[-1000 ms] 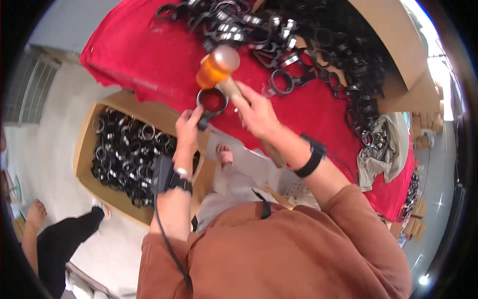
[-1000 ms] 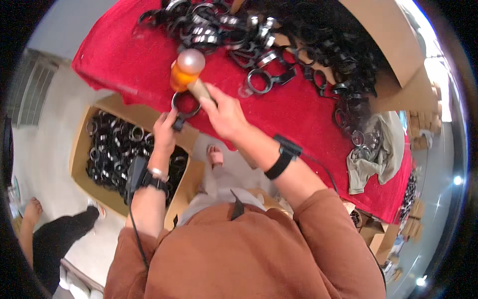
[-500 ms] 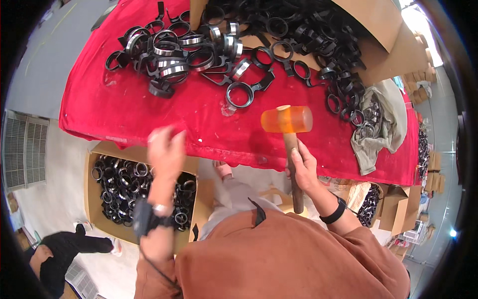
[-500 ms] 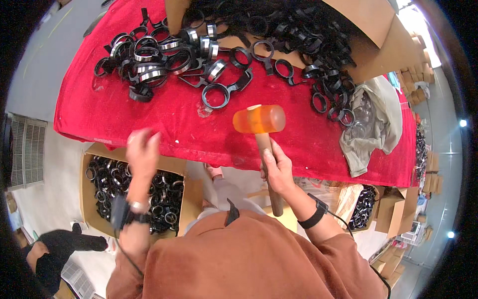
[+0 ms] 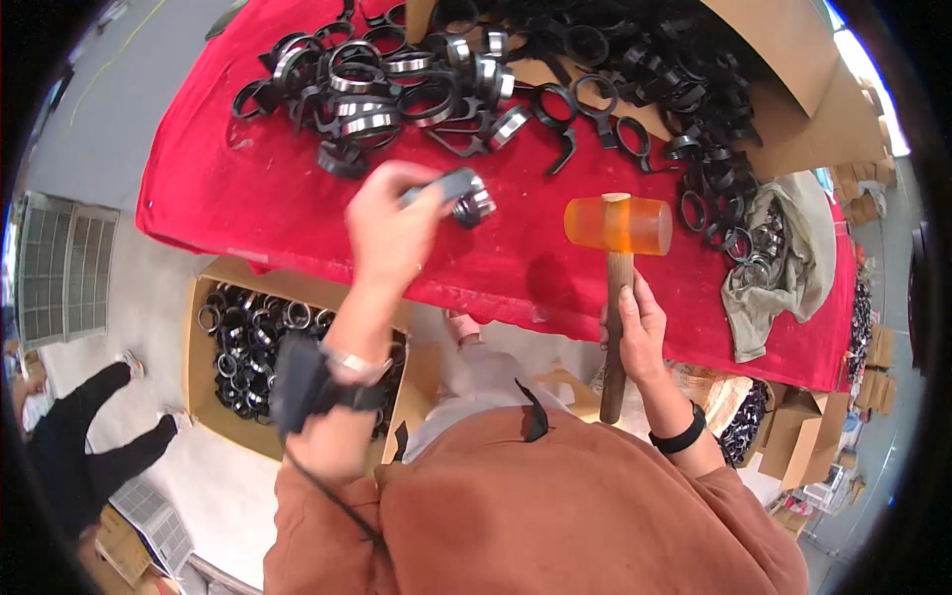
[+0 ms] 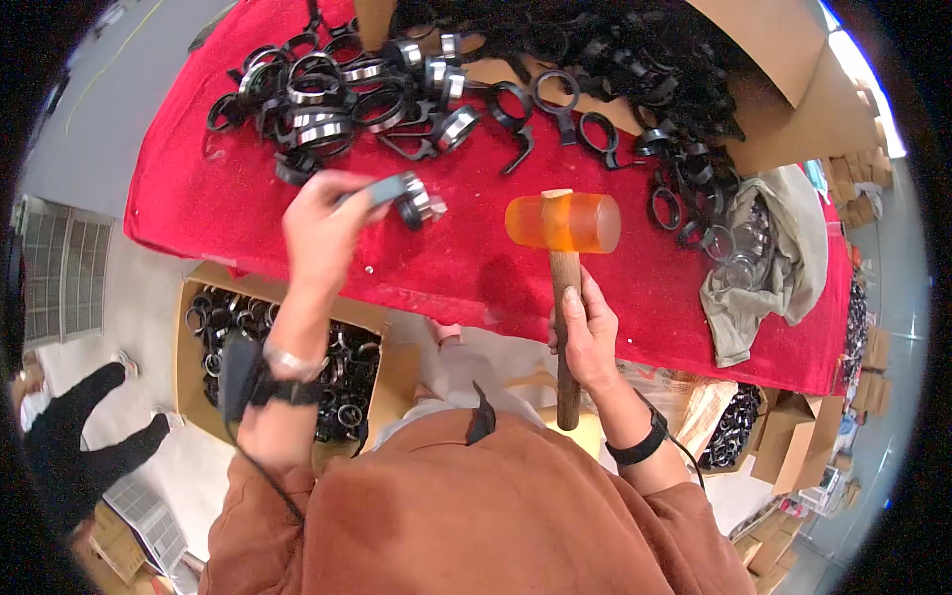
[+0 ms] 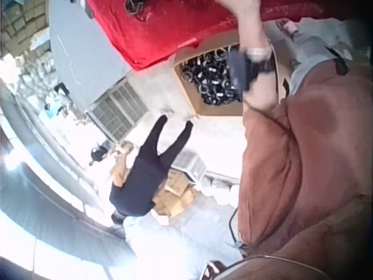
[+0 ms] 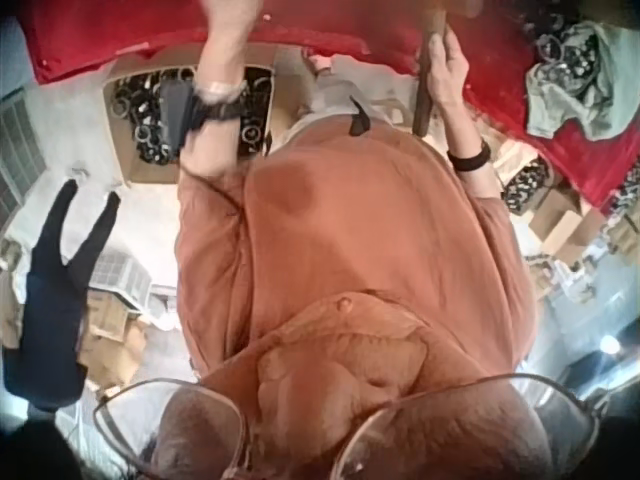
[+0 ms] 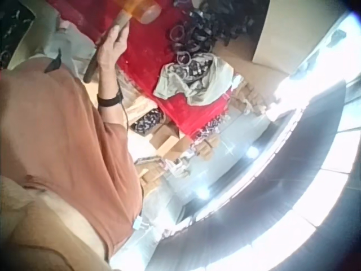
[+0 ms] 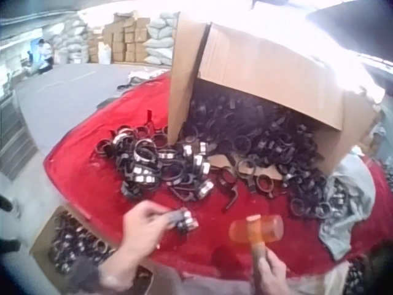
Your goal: Use a rubber mallet to hammer and secure circular fasteners onto components at a workstation.
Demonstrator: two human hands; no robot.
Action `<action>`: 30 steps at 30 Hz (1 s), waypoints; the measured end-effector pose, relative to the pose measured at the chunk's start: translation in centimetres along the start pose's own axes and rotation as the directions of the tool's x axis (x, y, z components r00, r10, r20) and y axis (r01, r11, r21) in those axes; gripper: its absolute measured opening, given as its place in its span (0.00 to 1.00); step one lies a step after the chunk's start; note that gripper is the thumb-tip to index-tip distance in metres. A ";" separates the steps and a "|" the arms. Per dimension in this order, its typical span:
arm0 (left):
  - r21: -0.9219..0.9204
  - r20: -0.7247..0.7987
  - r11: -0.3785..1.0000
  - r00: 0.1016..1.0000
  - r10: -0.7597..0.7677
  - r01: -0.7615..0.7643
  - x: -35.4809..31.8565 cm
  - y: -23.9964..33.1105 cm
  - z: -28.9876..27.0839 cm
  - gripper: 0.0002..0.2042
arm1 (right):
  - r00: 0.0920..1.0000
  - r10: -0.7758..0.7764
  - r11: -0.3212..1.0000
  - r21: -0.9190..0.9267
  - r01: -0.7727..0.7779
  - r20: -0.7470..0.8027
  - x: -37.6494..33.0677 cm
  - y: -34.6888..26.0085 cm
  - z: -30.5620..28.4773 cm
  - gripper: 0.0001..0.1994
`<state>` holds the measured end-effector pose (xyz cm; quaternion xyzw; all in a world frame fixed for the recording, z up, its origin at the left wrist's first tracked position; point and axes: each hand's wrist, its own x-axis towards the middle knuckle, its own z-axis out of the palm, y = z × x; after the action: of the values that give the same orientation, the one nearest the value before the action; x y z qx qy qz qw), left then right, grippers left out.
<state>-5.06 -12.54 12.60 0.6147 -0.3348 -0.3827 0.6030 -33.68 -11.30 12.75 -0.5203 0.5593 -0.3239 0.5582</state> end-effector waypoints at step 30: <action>0.271 -0.232 0.927 0.952 -0.198 0.259 -7.7 -13.0 -9.5 0.27 | 0.686 -0.517 0.675 -0.250 0.694 0.511 -2.3 -0.6 10.2 0.25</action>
<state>-1.08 -0.58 -0.04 0.7688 -0.2519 -0.3321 0.4850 -24.14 -7.02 12.27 -0.8416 0.2791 -0.2505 0.3886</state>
